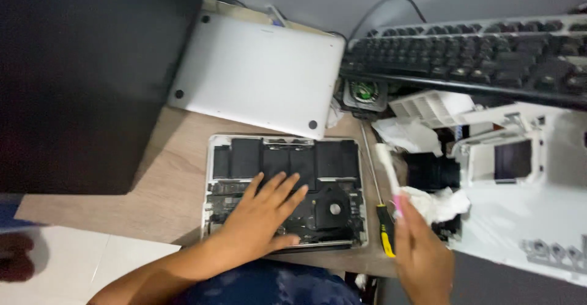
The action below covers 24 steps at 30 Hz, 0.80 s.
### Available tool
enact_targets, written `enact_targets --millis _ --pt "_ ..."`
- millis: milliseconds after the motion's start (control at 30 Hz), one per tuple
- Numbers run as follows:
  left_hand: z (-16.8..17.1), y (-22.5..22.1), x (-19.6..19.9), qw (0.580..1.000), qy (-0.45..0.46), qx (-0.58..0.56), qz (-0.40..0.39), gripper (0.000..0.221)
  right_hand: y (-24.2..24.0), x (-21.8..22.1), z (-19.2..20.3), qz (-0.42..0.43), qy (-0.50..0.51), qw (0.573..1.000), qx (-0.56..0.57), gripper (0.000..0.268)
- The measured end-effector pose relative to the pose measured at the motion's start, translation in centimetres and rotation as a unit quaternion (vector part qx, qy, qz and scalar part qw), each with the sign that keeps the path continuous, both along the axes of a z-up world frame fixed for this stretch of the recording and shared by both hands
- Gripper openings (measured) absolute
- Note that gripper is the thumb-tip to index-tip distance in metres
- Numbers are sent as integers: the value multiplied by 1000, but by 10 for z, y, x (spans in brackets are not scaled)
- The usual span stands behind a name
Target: Repairing and cleaning the internal components of a laptop using a screwdriver and a brush
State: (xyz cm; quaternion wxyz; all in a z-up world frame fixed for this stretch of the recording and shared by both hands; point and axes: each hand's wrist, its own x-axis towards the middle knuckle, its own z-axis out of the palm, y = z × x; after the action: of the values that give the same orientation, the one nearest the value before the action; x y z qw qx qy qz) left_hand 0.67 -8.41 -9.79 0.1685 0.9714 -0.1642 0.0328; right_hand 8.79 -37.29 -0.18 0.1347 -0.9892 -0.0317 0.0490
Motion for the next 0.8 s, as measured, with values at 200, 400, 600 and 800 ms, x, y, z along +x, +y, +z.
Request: enact_targets --millis 200,400,600,800 --pt "-55 -8 2 955 -246 162 42 156 -21 3 -42 28 198 955 -218 56" --pt "-58 -13 -1 956 -235 171 35 179 -1 39 -118 67 47 982 -171 55" --pt "-62 -18 -3 956 -235 170 47 163 -16 8 -110 133 -10 968 -213 56" --pt "-62 -18 -6 956 -209 199 45 158 -67 -70 -112 96 35 972 -211 58"
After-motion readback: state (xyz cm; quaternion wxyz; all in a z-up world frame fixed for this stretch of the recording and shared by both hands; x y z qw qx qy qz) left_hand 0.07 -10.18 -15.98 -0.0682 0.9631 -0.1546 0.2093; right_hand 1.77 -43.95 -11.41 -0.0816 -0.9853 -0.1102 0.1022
